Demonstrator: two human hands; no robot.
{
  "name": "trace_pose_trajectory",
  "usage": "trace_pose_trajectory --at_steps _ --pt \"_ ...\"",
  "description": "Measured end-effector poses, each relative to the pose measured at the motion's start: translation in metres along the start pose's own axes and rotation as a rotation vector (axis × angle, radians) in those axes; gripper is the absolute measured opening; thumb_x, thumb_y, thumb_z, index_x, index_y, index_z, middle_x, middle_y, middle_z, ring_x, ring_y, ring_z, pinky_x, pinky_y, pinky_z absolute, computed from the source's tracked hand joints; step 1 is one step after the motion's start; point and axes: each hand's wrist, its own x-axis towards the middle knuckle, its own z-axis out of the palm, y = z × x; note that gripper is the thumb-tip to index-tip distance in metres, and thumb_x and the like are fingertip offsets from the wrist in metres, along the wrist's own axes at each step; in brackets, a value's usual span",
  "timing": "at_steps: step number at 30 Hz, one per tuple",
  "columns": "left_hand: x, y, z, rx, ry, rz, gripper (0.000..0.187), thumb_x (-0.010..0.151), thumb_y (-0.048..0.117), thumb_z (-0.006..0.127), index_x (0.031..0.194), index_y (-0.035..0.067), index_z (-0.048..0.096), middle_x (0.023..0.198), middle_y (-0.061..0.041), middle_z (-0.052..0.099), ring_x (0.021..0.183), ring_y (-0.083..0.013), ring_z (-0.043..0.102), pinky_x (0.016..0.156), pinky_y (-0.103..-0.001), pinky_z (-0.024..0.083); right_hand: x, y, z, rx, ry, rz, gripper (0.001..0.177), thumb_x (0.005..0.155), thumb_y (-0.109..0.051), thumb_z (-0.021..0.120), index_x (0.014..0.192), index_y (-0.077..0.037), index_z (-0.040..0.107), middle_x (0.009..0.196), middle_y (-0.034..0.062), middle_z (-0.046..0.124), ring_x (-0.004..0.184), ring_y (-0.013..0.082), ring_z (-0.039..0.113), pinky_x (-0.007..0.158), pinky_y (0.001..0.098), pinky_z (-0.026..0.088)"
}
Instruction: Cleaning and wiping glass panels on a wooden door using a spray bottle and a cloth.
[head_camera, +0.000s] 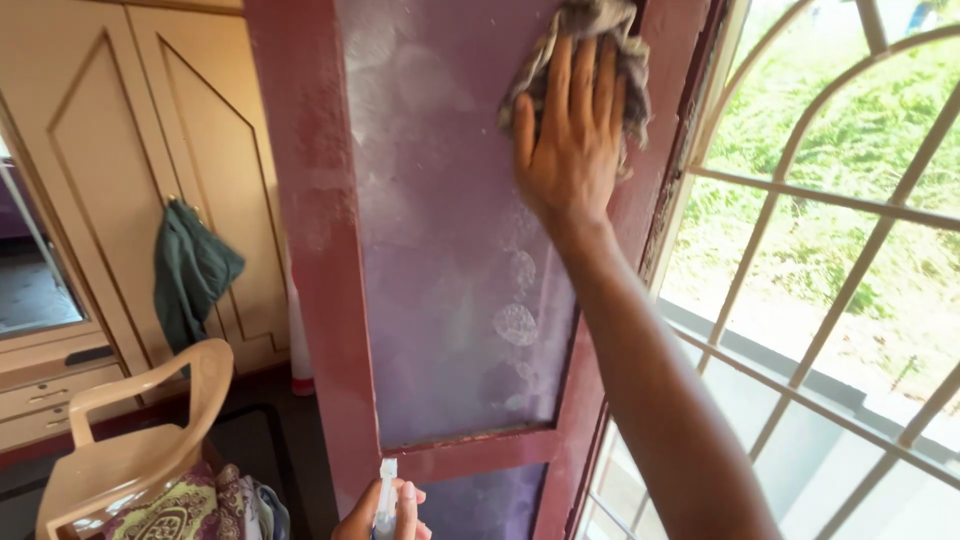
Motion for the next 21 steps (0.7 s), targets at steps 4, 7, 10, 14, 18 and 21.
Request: trace_pose_trajectory --at_steps 4,7,10,14,18,21 --pt "-0.012 0.032 0.007 0.014 0.057 -0.107 0.028 0.092 0.031 0.067 0.086 0.004 0.073 0.066 -0.007 0.078 0.046 -0.0154 0.075 0.05 -0.031 0.061 -0.065 -0.01 0.0 0.018 -0.087 0.04 0.063 0.113 -0.041 0.033 0.164 -0.003 0.031 0.164 0.0278 0.037 0.155 0.0476 0.03 0.13 0.0595 0.023" --pt "-0.015 0.027 0.012 -0.038 0.054 -0.098 0.026 0.09 0.027 0.067 0.085 0.003 0.074 0.069 -0.008 0.079 0.047 -0.0158 0.075 0.051 -0.031 0.061 -0.138 -0.017 0.005 0.01 -0.16 0.072 0.064 0.111 -0.042 0.032 0.161 -0.003 0.036 0.158 0.0299 0.042 0.147 0.0496 0.038 0.125 0.0616 0.027" --pt "-0.018 0.024 0.016 -0.066 0.043 -0.098 0.025 0.09 0.026 0.068 0.086 0.002 0.074 0.069 -0.009 0.078 0.046 -0.0158 0.074 0.05 -0.031 0.06 -0.222 -0.031 0.003 -0.004 -0.286 0.125 0.066 0.106 -0.044 0.034 0.157 -0.002 0.04 0.148 0.0301 0.048 0.136 0.0502 0.045 0.119 0.0631 0.03" --pt "-0.023 0.013 0.017 -0.085 0.079 -0.062 0.021 0.088 0.023 0.069 0.087 0.003 0.073 0.068 -0.008 0.079 0.043 -0.0165 0.073 0.047 -0.031 0.059 -0.334 -0.054 -0.002 0.095 -0.429 0.242 0.068 0.1 -0.043 0.044 0.15 0.003 0.043 0.145 0.0293 0.048 0.135 0.0525 0.041 0.116 0.0653 0.026" --pt "-0.026 0.013 0.006 -0.037 0.106 -0.054 0.021 0.089 0.023 0.069 0.085 0.003 0.073 0.068 -0.006 0.079 0.044 -0.0155 0.075 0.047 -0.03 0.06 -0.369 -0.07 -0.017 0.112 -0.505 0.215 0.063 0.099 -0.041 0.048 0.146 0.002 0.046 0.142 0.0258 0.05 0.137 0.0517 0.038 0.116 0.0665 0.024" --pt "-0.03 0.012 -0.004 0.016 0.074 -0.115 0.02 0.091 0.023 0.068 0.085 0.005 0.074 0.064 -0.008 0.079 0.045 -0.0149 0.076 0.048 -0.03 0.062 -0.361 -0.08 -0.024 0.161 -0.536 0.144 0.058 0.098 -0.037 0.053 0.144 -0.002 0.048 0.14 0.0211 0.053 0.137 0.0495 0.039 0.115 0.067 0.025"
